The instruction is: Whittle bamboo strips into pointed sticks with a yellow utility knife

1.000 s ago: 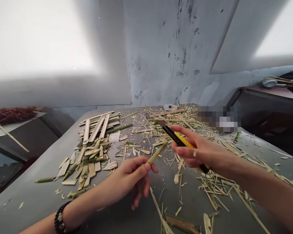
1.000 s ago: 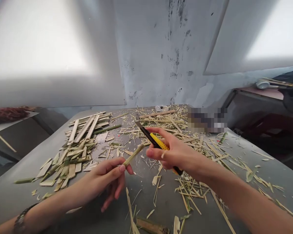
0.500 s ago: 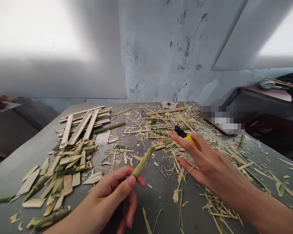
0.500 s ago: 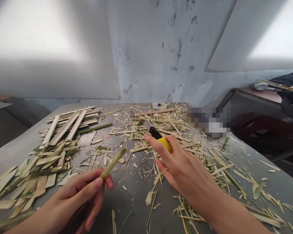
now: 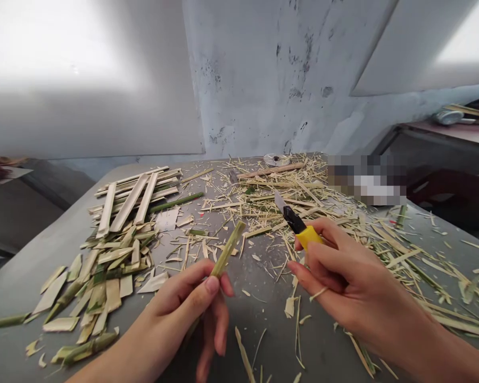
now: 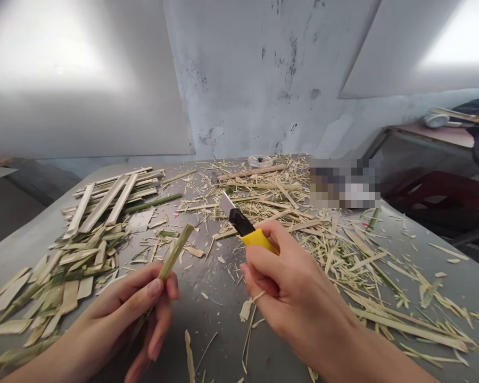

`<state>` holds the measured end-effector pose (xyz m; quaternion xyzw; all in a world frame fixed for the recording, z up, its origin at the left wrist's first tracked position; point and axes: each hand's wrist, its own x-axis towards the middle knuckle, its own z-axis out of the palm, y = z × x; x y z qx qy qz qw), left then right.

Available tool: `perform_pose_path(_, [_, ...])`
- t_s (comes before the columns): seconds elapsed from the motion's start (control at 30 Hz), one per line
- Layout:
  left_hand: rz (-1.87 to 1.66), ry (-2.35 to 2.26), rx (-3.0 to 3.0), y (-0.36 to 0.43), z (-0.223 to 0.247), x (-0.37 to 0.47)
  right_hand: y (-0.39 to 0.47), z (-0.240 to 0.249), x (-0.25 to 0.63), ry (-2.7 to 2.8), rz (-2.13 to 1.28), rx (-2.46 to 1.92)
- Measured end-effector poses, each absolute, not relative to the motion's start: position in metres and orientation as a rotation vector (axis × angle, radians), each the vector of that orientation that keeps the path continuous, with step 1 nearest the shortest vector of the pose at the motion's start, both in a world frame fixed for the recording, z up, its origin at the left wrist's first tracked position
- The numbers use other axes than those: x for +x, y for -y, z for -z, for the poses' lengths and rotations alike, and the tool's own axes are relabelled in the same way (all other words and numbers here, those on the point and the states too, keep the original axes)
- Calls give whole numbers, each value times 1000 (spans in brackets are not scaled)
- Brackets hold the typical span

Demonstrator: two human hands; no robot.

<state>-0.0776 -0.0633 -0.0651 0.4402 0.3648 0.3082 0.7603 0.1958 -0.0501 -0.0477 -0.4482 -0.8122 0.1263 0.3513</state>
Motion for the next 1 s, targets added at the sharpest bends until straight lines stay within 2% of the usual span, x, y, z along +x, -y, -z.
perform_pose_path(0.27, [-669, -803, 940, 62, 58, -73, 40, 58, 197, 2007, -580, -1229])
perform_pose_path(0.6, [-662, -795, 951, 63, 59, -75, 37, 57, 200, 1902, -466, -1216])
perform_pose_path(1.0, [-658, -805, 944, 62, 59, -74, 35, 59, 199, 1882, -502, -1287])
